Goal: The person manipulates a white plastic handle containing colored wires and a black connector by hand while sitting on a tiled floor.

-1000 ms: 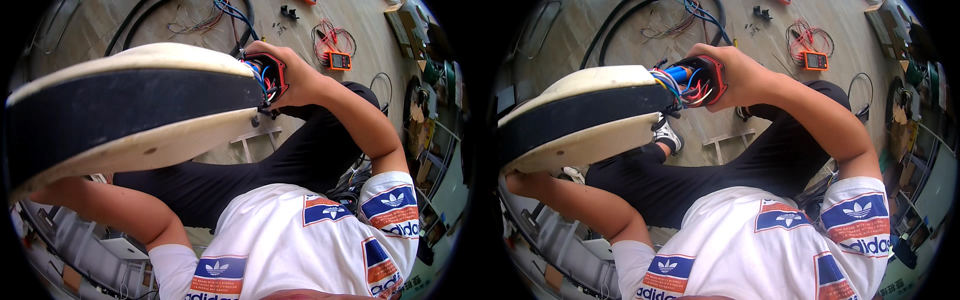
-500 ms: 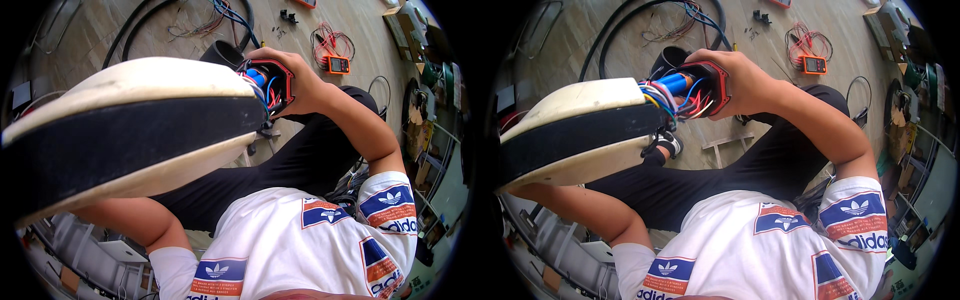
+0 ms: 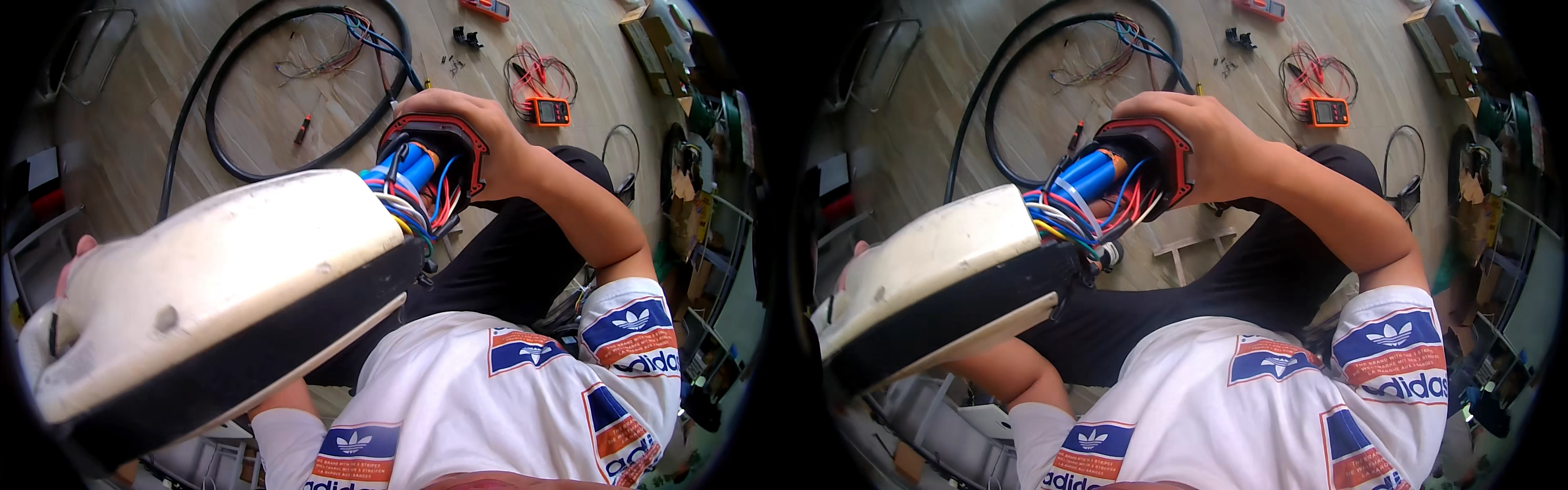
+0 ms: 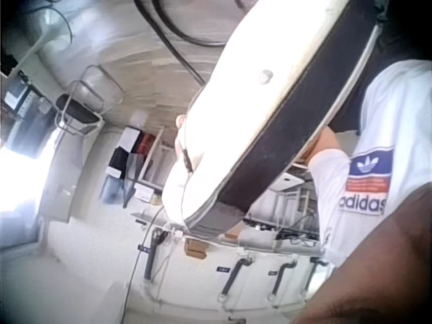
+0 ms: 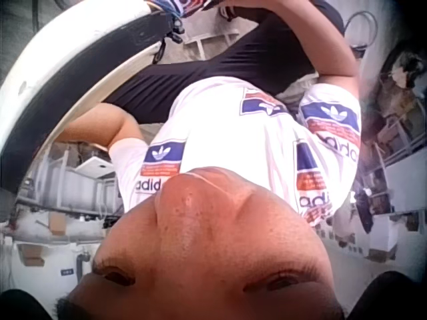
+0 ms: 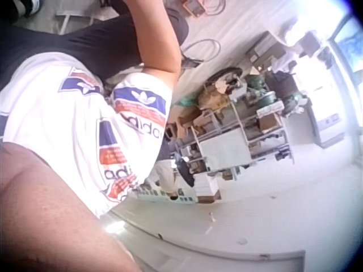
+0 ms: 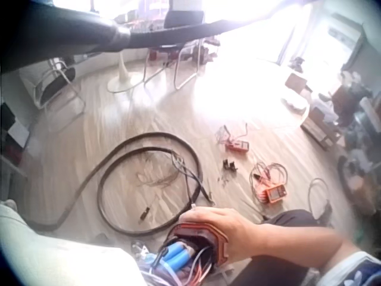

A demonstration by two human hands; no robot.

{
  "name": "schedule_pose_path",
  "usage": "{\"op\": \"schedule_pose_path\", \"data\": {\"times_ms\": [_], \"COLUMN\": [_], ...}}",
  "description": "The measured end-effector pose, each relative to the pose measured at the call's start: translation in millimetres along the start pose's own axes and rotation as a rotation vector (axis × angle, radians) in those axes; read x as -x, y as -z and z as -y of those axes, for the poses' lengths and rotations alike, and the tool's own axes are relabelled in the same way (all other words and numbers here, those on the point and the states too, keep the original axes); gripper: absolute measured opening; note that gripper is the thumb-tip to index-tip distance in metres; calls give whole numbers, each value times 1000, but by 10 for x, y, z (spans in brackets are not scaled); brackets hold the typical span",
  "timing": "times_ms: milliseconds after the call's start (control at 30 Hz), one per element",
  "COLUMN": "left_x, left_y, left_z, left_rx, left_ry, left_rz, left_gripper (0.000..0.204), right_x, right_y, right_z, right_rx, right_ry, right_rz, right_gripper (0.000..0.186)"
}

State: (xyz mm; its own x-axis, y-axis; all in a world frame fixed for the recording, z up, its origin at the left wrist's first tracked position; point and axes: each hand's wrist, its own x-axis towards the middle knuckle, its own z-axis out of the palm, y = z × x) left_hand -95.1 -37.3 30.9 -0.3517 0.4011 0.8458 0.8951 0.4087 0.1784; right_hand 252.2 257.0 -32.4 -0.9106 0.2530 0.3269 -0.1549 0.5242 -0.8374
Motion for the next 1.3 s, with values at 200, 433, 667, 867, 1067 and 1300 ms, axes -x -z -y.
{"op": "schedule_pose_path", "data": {"times_ms": [200, 433, 667, 867, 1067, 1300], "left_x": [3, 50, 33, 24, 50, 131], "left_y": [-15, -37, 13, 33, 76, 111], "left_z": [-55, -121, -132, -158, -174, -258], "left_rx": [53, 73, 69, 81, 99, 143], "left_ry": [20, 29, 34, 32, 50, 87], "left_rz": [-4, -10, -16, -12, -5, -1], "left_gripper": [44, 45, 45, 46, 46, 47], "right_x": [51, 89, 75, 66, 88, 85], "right_y": [67, 75, 61, 72, 99, 103], "right_z": [-37, -39, -8, 4, -5, -4], "right_rx": [51, -51, -80, -71, -77, -143], "right_ry": [66, -12, 7, -6, -18, -50], "right_rz": [-30, -20, -32, -43, 24, 50], "right_gripper": [84, 82, 83, 81, 78, 85]}}
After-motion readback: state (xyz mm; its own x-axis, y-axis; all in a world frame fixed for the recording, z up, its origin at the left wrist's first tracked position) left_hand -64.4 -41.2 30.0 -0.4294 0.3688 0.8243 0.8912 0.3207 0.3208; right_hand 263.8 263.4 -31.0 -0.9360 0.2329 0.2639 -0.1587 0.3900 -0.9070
